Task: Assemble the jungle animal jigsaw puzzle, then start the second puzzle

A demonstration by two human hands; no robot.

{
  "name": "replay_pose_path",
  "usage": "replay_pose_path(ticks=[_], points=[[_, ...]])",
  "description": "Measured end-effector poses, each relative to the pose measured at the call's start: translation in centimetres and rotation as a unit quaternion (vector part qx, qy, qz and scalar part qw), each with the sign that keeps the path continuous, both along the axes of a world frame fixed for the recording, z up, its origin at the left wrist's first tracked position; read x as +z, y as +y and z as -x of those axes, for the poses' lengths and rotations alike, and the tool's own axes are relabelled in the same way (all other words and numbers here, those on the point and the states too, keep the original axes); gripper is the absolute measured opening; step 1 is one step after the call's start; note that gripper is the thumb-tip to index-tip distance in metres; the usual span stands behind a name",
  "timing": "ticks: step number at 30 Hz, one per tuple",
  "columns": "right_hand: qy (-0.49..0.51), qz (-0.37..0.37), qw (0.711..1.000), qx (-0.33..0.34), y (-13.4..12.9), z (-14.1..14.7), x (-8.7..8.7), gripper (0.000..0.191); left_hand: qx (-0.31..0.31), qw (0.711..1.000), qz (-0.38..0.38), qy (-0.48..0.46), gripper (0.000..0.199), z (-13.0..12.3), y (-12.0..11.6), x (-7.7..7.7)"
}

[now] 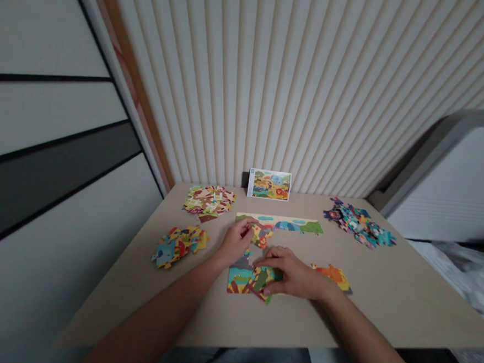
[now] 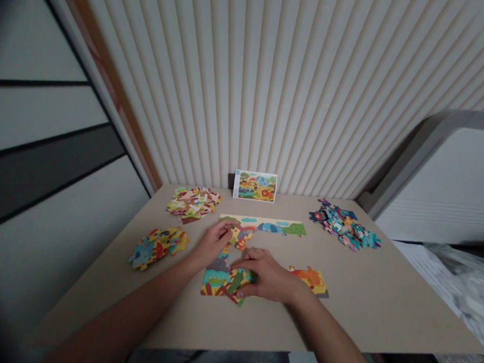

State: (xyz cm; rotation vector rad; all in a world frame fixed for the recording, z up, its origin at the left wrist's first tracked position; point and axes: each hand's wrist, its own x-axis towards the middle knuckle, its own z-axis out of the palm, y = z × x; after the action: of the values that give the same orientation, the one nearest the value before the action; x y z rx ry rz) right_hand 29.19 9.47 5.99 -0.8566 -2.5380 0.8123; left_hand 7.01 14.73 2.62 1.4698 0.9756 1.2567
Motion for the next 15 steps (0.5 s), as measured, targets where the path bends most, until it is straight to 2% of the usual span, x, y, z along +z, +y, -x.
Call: replay_pose_path(ticks=[3, 5, 7, 9, 12, 15], points=[[0.047, 0.044, 0.998, -0.006, -0.1, 0.1, 0.3, 0.051, -0.005, 1.000, 0.005, 0.007, 0.029, -0.1, 0.1, -0.2], [0.087, 0.119, 0.989, -0.029, -0.1, 0.0, 0.4, 0.041, -0.006, 1.000, 0.005, 0.011, 0.029, 0.0, 0.2, -0.4], [0.144, 0.210, 0.964, -0.074, 0.0, 0.0, 0.4, 0.036, -0.004, 1.000, 0.005, 0.014, 0.029, 0.1, 0.3, -0.5], [0.228, 0.264, 0.929, -0.125, 0.2, -0.2, 0.6, 0.034, -0.003, 1.000, 0.003, 0.016, 0.030, 0.1, 0.3, -0.6], [0.344, 0.263, 0.885, -0.171, 0.7, -0.6, 1.2, 0.030, -0.006, 1.000, -0.001, 0.016, 0.031, 0.1, 0.4, -0.7], [0.384, 0.241, 0.867, -0.206, 1.2, -0.9, 1.6, 0.051, -0.010, 1.000, -0.004, 0.017, 0.031, 0.0, 0.3, -0.7]])
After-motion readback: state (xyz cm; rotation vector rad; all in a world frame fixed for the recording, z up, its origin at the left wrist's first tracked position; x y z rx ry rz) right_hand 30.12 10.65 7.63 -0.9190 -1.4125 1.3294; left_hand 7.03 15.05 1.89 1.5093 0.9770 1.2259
